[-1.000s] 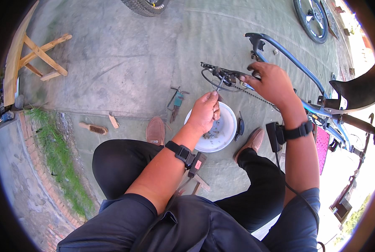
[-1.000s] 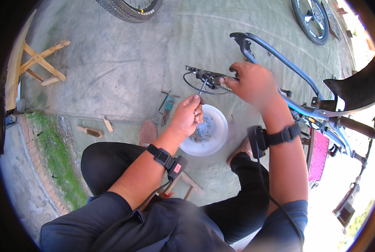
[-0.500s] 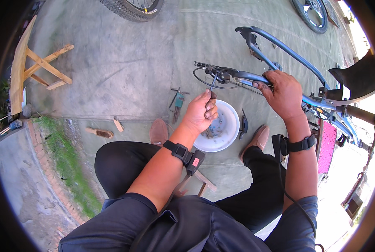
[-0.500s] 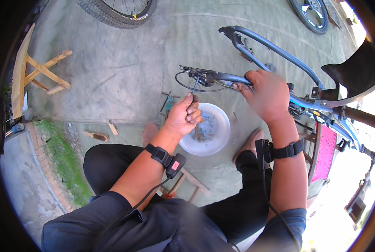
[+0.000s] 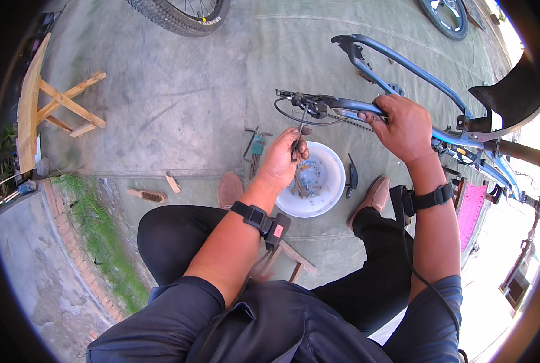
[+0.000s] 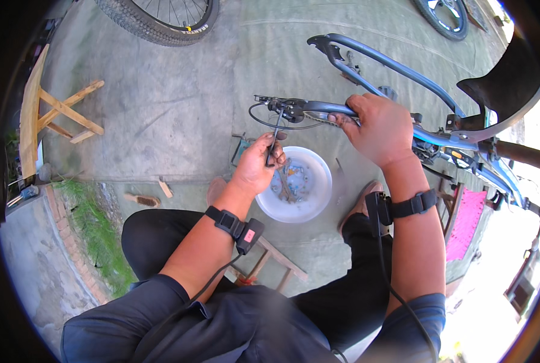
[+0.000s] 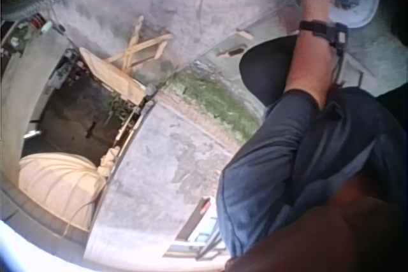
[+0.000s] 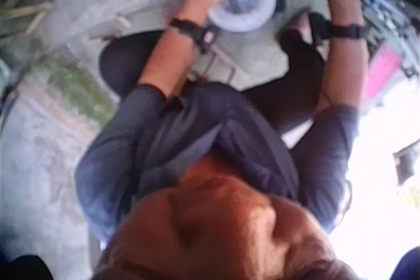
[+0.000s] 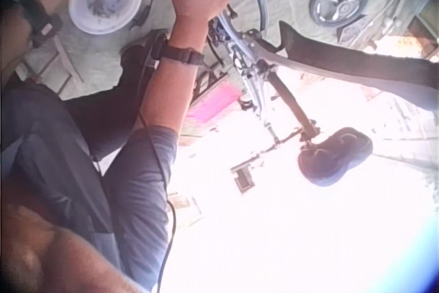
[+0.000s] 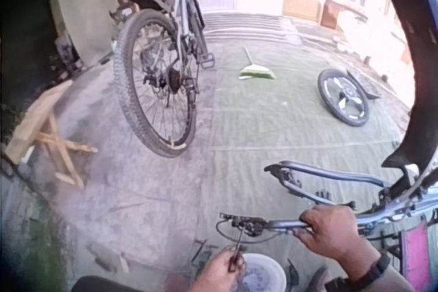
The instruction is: The person removes the rear derailleur from a bicycle frame by hand and then uses a hex wrench to disassemble components over a bucket.
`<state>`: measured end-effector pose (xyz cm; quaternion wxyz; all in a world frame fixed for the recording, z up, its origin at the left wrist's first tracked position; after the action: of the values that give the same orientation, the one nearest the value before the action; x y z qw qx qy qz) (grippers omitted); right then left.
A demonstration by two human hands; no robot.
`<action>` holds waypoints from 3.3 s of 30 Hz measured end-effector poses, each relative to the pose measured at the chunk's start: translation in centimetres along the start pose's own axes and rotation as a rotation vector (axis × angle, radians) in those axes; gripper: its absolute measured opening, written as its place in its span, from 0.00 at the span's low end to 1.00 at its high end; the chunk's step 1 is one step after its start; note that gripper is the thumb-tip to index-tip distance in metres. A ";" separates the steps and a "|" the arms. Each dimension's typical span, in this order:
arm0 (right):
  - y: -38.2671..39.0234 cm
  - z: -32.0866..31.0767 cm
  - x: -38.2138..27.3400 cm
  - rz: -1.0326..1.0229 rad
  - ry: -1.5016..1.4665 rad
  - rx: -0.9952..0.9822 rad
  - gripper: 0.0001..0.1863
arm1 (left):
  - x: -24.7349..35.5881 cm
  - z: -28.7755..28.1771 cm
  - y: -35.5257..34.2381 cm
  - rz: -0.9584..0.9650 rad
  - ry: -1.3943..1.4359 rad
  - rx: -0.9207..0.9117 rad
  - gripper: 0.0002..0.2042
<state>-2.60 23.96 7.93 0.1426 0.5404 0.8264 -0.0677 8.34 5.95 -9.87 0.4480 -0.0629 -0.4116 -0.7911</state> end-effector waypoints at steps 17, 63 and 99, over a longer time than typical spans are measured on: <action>0.0 0.0 0.2 0.020 -0.012 -0.027 0.17 | 1.2 -0.1 1.2 0.040 -0.490 0.050 0.13; 0.2 0.1 0.7 -0.005 -0.032 -0.017 0.17 | -3.3 -1.4 3.2 -0.075 0.120 0.082 0.13; 0.3 0.1 0.4 -0.031 -0.065 0.015 0.18 | 1.4 -2.5 5.2 0.153 -1.074 0.298 0.09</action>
<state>-2.47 24.42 7.70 0.1643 0.5261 0.8291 -0.0934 12.21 1.91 -7.75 0.2357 -0.4225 -0.6836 -0.5465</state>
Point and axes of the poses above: each hand's wrist, its own y-axis away from the middle knuckle, its own z-axis out of the palm, x = y × z, the point moved 5 cm from there along -y, towards the middle knuckle, and after that the axes turned 9 degrees about -y, right-handed, at the moved point
